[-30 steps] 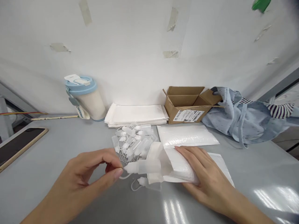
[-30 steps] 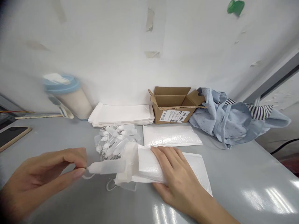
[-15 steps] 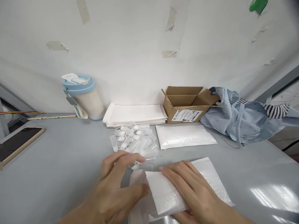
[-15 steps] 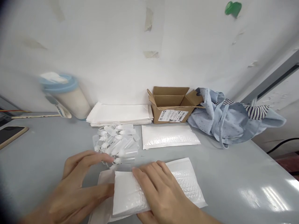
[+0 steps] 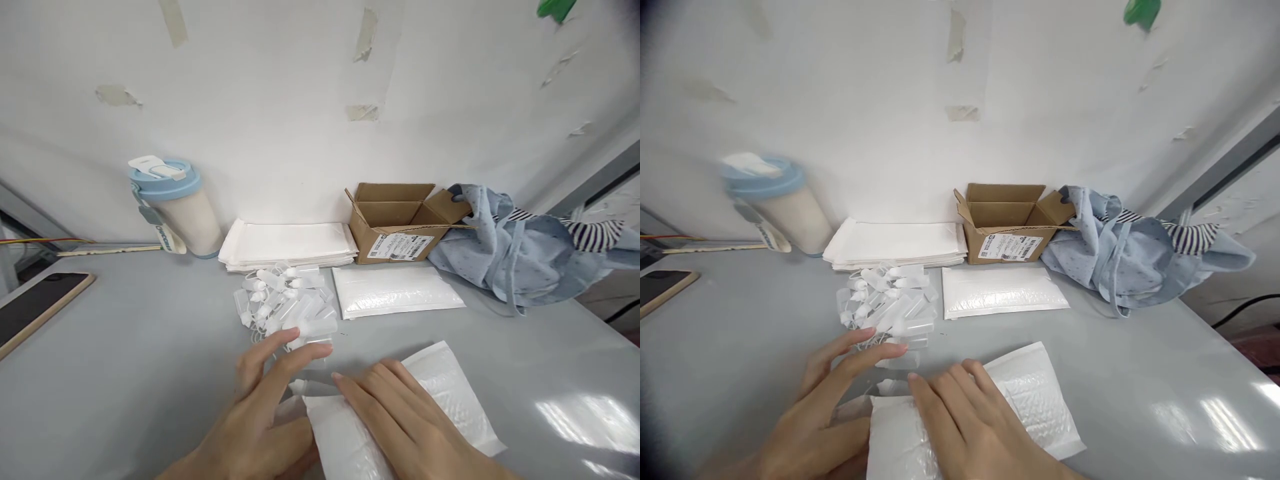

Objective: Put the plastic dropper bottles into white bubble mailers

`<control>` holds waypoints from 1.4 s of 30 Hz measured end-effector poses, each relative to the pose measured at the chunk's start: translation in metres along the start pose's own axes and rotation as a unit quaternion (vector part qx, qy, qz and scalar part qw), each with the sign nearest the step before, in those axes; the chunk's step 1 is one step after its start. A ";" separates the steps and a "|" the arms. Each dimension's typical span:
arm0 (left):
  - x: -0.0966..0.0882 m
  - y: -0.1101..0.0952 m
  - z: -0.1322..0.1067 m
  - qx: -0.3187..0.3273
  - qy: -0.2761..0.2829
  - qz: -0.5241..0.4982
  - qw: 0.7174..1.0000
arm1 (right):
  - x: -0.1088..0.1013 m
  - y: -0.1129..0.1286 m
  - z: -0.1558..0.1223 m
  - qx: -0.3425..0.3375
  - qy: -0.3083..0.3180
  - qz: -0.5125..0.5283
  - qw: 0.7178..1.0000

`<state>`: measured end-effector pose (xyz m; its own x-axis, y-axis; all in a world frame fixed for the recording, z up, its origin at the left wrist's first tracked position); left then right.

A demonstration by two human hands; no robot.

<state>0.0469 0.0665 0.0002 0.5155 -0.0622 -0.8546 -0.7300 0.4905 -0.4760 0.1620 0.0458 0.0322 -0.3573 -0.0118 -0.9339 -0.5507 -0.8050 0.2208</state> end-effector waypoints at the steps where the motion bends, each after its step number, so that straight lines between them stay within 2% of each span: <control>1: -0.007 -0.007 -0.001 0.030 -0.018 0.025 0.999 | -0.002 0.000 0.000 -0.001 -0.006 0.001 1.000; 3: -0.022 -0.018 -0.004 0.085 -0.062 0.063 0.992 | -0.005 -0.002 -0.002 -0.005 -0.019 0.001 1.000; 5: -0.039 -0.015 -0.005 0.094 -0.107 0.044 0.989 | -0.010 -0.006 -0.003 -0.003 -0.030 -0.006 1.000; 7: -0.050 0.004 -0.001 0.041 -0.125 -0.021 0.991 | -0.017 -0.011 -0.004 0.013 -0.052 -0.014 0.998; 8: -0.049 0.017 0.003 -0.006 -0.109 -0.066 0.992 | -0.021 -0.014 -0.004 0.022 -0.066 -0.017 0.997; 10: -0.026 0.040 0.011 -0.109 0.003 -0.175 0.978 | -0.027 -0.017 -0.004 0.034 -0.087 -0.023 0.995; 12: 0.007 0.047 0.010 -0.184 0.146 -0.280 0.931 | -0.027 -0.017 -0.002 0.036 -0.087 -0.031 0.995; 13: 0.018 0.045 0.008 -0.202 0.191 -0.317 0.907 | -0.025 -0.018 -0.002 0.037 -0.080 -0.037 0.995; 14: 0.023 0.043 0.008 -0.210 0.208 -0.343 0.891 | -0.024 -0.018 -0.002 0.036 -0.075 -0.047 0.995; 18: 0.018 0.044 0.011 -0.221 0.160 -0.374 0.886 | -0.018 -0.010 -0.006 0.007 -0.077 -0.152 0.985; 22: 0.021 0.043 0.006 -0.222 0.163 -0.390 0.879 | -0.014 0.000 -0.008 -0.020 -0.088 -0.195 0.977; 25: 0.025 0.039 0.003 -0.213 0.167 -0.401 0.875 | -0.005 0.008 -0.002 -0.054 -0.044 -0.212 0.975; 27: 0.023 0.034 0.004 -0.191 0.161 -0.396 0.883 | 0.000 0.013 0.002 -0.073 -0.015 -0.226 0.971; 29: 0.016 0.026 0.007 -0.148 0.152 -0.385 0.898 | -0.001 0.016 0.003 -0.083 -0.015 -0.229 0.970; 32: -0.003 0.006 0.013 -0.035 0.120 -0.335 0.934 | -0.003 0.018 0.001 -0.092 -0.014 -0.227 0.969; 34: -0.020 -0.009 0.014 0.065 0.059 -0.253 0.963 | -0.004 0.017 -0.001 -0.089 -0.022 -0.214 0.973; 36: -0.035 -0.025 0.008 0.163 -0.030 -0.129 0.978 | -0.007 0.017 -0.004 -0.083 -0.042 -0.187 0.978; 39: -0.033 -0.044 -0.006 0.267 -0.121 0.070 0.954 | -0.013 0.019 -0.007 -0.071 -0.097 -0.153 0.981; 42: -0.022 -0.051 -0.014 0.309 -0.141 0.160 0.927 | -0.014 0.024 -0.009 -0.073 -0.124 -0.160 0.977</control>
<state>0.0660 0.0307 0.0403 0.4764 0.3597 -0.8023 -0.5147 0.8539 0.0772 0.1603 0.0211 0.0481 -0.3666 0.3832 -0.8478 -0.5569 -0.8203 -0.1300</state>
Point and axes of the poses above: each hand's wrist, its own z-axis towards the middle knuckle, its own x-axis out of the palm, y = z × x, the point moved 10 cm from there along z, towards the middle knuckle, and after that the axes turned 7 degrees about y, right-handed, at the moved point
